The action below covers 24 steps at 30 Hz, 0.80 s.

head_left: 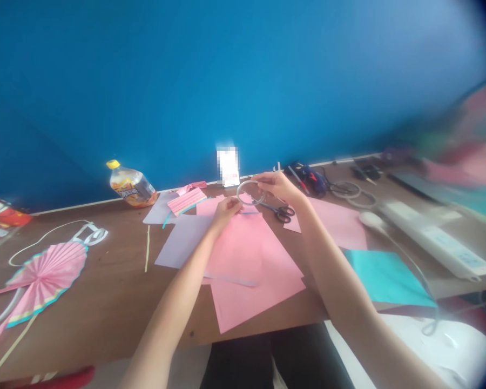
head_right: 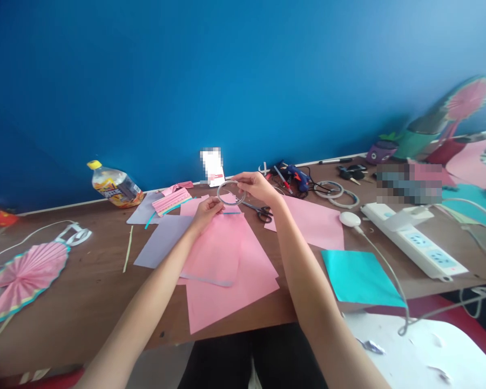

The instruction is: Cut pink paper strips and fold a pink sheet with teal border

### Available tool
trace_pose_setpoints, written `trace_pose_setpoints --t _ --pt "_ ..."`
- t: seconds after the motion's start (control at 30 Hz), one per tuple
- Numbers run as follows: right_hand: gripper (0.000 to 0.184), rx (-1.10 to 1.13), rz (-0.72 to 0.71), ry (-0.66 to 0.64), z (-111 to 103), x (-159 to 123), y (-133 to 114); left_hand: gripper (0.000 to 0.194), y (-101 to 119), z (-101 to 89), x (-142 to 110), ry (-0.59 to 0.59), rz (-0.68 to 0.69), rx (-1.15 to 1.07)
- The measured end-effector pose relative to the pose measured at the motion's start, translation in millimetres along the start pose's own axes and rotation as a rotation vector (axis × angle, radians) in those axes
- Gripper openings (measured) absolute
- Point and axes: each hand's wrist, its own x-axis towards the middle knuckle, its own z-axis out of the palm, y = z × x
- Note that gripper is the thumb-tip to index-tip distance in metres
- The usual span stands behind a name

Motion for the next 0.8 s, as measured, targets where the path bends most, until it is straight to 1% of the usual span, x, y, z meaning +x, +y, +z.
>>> trace_pose_setpoints --t 0.23,0.43,0.5,0.6,0.67,0.73,0.8 --pt "0.038 -0.035 0.002 0.005 -1 0 -4 0.030 11 4.7 -4 0.026 -0.034 0.005" --pt "0.039 -0.052 0.015 0.007 -4 -1 -2 0.029 13 1.9 -5 -0.009 -0.040 -0.013" --pt "0.039 -0.060 -0.007 -0.039 -5 -1 -3 0.028 14 1.5 -5 -0.018 -0.054 -0.019" --pt "0.039 -0.026 -0.074 -0.154 -6 -1 -7 0.026 14 1.2 -5 -0.021 -0.068 -0.028" --pt "0.039 -0.005 -0.096 -0.204 -4 -1 -10 0.025 12 0.5 -4 -0.025 -0.070 -0.039" --pt "0.038 -0.021 -0.074 -0.217 -1 -1 -10 0.022 10 -0.8 -4 -0.025 -0.068 -0.049" --pt "0.035 -0.077 -0.040 -0.199 1 -1 -9 0.020 8 -2.1 -4 -0.017 -0.057 -0.073"
